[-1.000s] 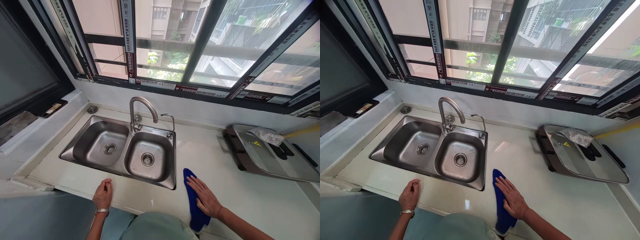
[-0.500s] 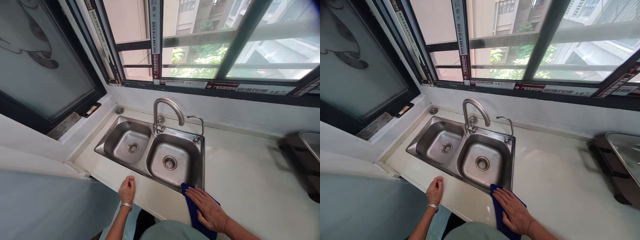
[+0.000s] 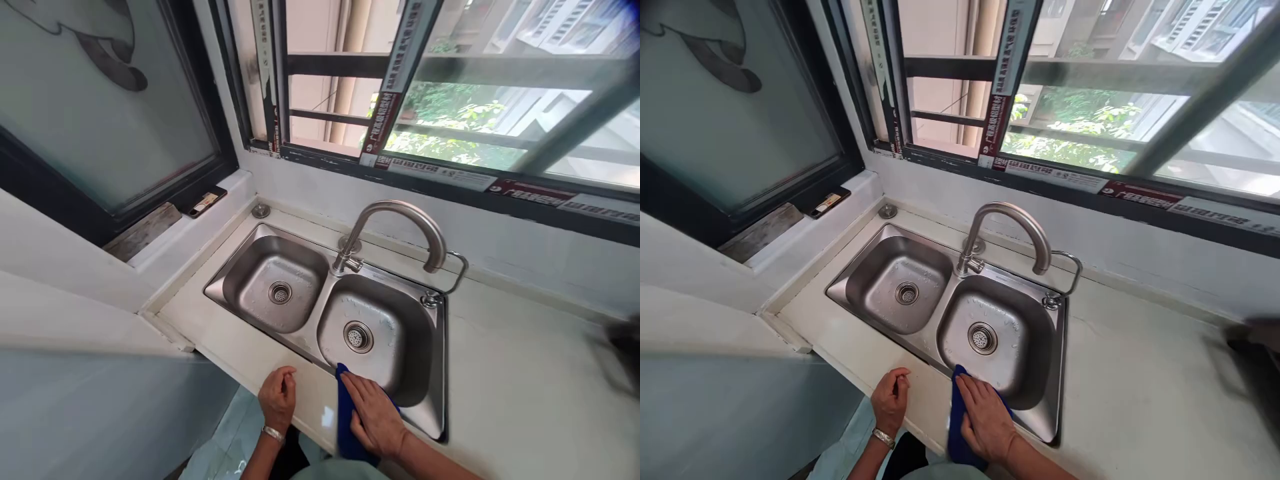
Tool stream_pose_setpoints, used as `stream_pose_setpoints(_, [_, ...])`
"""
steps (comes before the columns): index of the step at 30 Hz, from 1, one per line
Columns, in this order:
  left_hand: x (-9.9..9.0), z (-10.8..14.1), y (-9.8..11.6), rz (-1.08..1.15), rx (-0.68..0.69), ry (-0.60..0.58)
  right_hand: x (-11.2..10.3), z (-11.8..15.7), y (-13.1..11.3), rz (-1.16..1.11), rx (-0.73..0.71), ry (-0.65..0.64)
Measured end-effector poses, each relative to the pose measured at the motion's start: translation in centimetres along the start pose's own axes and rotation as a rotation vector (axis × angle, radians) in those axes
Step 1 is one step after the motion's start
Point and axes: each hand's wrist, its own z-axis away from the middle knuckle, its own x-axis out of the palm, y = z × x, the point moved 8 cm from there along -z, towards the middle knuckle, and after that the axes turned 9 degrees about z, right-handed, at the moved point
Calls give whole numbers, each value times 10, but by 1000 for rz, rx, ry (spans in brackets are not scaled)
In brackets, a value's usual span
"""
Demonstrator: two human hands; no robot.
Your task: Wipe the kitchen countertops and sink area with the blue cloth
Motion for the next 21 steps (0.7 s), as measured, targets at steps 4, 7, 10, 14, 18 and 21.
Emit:
stream_pose_setpoints(4, [-18, 3, -14, 311, -195, 19, -9, -56, -42, 3, -30, 53])
stream_pose_setpoints(7, [-47, 10, -32, 417, -326, 140, -14, -98, -75, -16, -47, 82])
stream_pose_setpoints(10, [-79, 17, -42, 377, -327, 204, -17, -142, -104, -48, 8, 111])
stream_pose_setpoints(14, [-109, 22, -35, 268, -245, 183, -20, -190, -135, -81, 61, 159])
stream_pose_setpoints(18, [-110, 8, -11, 142, -116, 139, -14, -212, -148, -100, 70, 180])
stream_pose_setpoints(21, [-88, -15, 9, 66, -19, 86, 3, -214, -145, -86, 97, 137])
